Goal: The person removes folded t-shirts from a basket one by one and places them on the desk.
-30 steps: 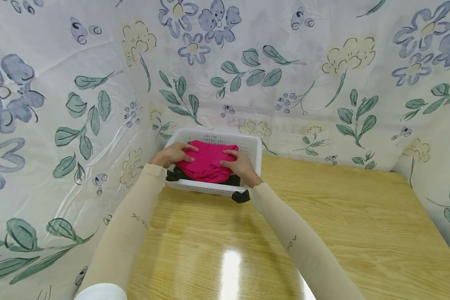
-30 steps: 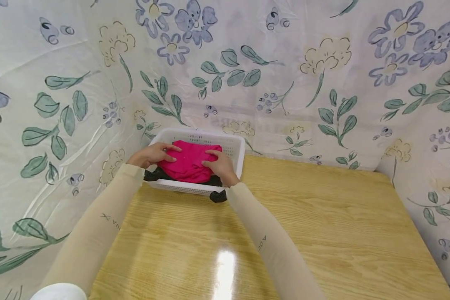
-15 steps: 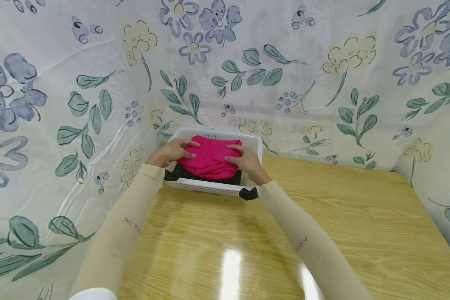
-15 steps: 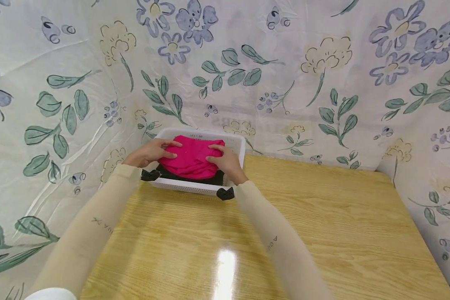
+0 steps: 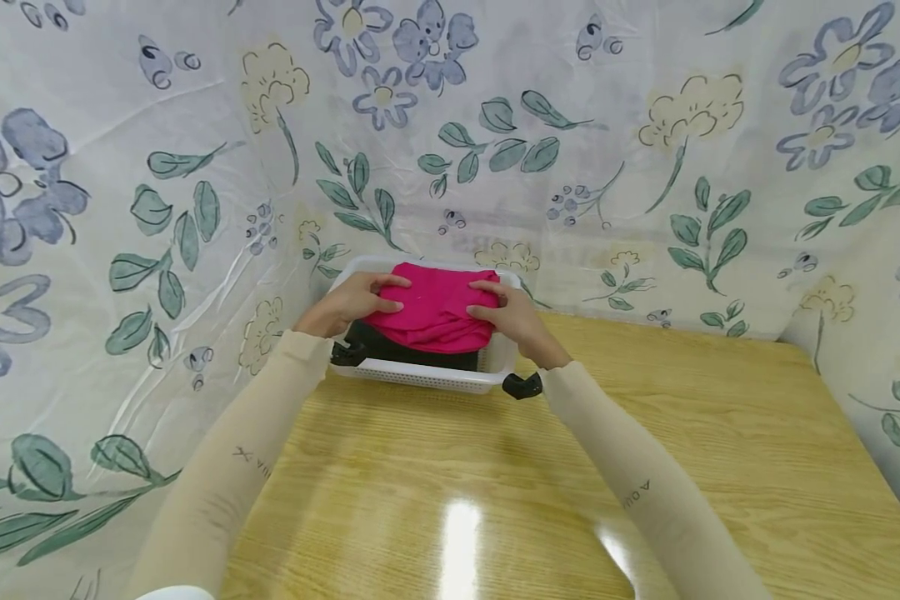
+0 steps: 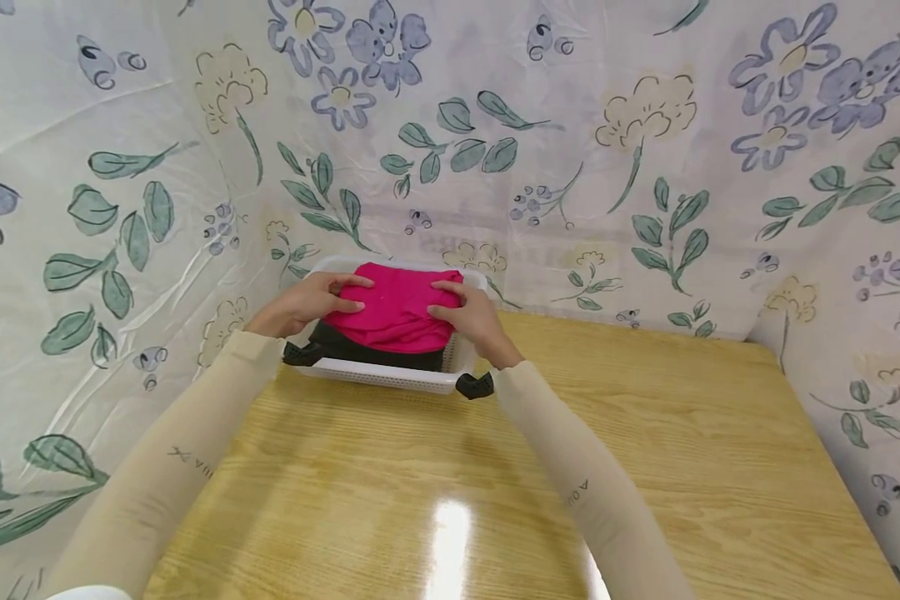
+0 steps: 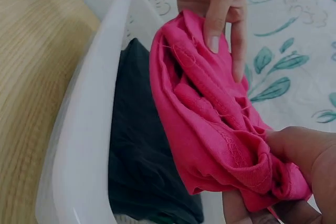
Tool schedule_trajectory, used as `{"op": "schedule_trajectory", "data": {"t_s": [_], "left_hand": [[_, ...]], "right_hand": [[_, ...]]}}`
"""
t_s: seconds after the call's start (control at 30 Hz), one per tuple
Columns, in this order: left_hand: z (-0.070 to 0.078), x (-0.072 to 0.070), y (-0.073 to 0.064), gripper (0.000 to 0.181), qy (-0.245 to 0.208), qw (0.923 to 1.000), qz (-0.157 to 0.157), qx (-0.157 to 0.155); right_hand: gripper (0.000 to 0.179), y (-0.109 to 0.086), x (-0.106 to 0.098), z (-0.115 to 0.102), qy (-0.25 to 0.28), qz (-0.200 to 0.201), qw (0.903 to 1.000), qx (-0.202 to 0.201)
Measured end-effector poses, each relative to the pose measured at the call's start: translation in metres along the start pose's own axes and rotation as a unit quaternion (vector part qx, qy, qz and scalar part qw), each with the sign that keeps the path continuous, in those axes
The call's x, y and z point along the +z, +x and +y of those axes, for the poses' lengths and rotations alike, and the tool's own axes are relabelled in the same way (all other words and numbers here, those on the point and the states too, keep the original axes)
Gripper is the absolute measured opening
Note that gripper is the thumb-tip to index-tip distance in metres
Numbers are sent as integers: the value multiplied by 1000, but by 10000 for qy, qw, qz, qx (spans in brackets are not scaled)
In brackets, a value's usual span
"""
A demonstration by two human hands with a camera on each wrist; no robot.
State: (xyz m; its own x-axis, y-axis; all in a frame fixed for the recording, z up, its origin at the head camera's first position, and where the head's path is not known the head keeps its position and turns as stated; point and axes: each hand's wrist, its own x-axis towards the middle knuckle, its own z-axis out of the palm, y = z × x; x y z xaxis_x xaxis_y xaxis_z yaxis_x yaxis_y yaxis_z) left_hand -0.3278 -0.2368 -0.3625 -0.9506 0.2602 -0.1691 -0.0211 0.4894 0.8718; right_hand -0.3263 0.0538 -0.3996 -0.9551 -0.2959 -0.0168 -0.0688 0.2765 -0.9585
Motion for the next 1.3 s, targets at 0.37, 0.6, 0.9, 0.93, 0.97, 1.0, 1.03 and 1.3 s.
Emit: {"op": "schedule_trajectory", "data": {"t_s": [0.37, 0.6, 0.9, 0.93, 0.97, 1.0, 1.03, 1.3], "left_hand": [[25, 24, -1, 49, 302, 9990, 132, 291], [32, 39, 3, 49, 55, 9996, -13, 280], [42, 66, 9, 50, 16, 9993, -165, 325], [43, 69, 10, 50, 5, 9993, -204, 307], [44, 73, 11, 49, -8, 9993, -239, 302], [45, 76, 12, 49, -33, 9991, -259, 324], [47, 80, 13, 49, -48, 9990, -267, 369], [65, 100, 23, 48, 155, 9979, -219, 595]], "right_hand": [[49, -15, -35, -2, 117, 92, 9999, 73], [49, -27, -51, -1, 346, 124, 9993, 67], [50, -43, -77, 11, 282, 182, 9993, 150], [50, -46, -80, 12, 248, 194, 9994, 160], [50, -48, -84, 13, 241, 207, 9994, 170], [50, -51, -87, 13, 237, 216, 9993, 166], [51, -52, -91, 14, 219, 225, 9994, 153], [55, -62, -116, 20, 101, 268, 9995, 152]]}}
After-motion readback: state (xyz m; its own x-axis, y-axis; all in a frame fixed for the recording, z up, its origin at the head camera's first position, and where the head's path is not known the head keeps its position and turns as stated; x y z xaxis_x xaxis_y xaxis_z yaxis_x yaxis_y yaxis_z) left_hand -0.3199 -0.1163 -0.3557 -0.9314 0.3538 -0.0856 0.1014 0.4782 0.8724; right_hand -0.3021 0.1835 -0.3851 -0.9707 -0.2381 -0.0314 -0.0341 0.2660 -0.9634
